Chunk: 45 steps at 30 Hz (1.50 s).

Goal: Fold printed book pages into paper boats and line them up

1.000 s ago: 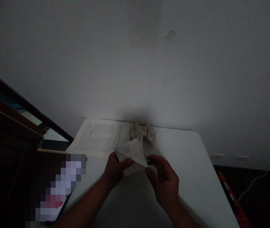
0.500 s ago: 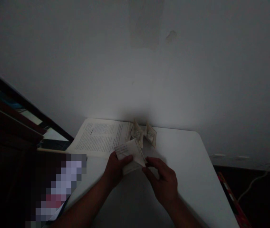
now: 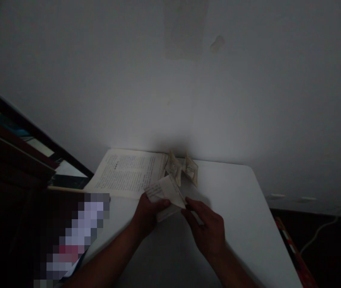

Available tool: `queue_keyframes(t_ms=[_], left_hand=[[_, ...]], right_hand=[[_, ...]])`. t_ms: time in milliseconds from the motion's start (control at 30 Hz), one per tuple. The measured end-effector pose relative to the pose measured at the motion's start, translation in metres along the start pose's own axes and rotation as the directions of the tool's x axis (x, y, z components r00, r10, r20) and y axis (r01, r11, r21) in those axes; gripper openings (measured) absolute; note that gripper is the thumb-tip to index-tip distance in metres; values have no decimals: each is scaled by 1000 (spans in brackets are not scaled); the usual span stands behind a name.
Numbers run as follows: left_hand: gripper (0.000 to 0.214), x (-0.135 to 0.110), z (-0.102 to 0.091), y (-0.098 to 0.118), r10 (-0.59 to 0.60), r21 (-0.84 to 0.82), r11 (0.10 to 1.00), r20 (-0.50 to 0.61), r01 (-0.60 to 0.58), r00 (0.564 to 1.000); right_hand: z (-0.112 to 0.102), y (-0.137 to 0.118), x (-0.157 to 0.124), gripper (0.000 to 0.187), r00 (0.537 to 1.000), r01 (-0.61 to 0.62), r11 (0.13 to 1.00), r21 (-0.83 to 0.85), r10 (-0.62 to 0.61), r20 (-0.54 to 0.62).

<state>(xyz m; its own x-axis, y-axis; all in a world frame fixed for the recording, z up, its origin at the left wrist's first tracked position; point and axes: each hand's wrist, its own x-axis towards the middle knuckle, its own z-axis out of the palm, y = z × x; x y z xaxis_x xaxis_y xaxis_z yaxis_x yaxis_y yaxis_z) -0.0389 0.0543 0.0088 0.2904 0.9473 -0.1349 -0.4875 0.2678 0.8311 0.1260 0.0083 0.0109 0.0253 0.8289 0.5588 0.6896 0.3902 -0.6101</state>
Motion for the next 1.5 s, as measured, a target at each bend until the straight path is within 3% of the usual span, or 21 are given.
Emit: queue_keyframes(t_ms=[367,700,900,1067,1233,1400,1500], left_hand=[[31,1,-2,-3,3,24,1000,13,-4,1000],[26,-1,-3,-3,-23,166,985,-102,39,995],[27,0,-3,-3,2,222,974,-159,34,987],[24,-1,-1,-1,3,286,957,-200,55,980],[24,-2,1,-1,-26,284,956,-162,72,986],[26,-3,3,2,-10,288,957,-57,26,998],[27,-3,5,4,-24,316,948,-76,47,997]], right_hand=[[-1,-3,2,16,968,-245,960,136,235,88],[3,-4,1,20,833,-553,767,324,504,228],[2,-5,1,22,815,-579,734,355,516,263],[1,-6,4,22,843,-523,801,290,438,312],[-2,-9,7,32,850,-485,844,229,394,350],[-3,-7,4,34,843,-508,828,238,420,338],[-1,-8,3,38,823,-547,789,280,443,356]])
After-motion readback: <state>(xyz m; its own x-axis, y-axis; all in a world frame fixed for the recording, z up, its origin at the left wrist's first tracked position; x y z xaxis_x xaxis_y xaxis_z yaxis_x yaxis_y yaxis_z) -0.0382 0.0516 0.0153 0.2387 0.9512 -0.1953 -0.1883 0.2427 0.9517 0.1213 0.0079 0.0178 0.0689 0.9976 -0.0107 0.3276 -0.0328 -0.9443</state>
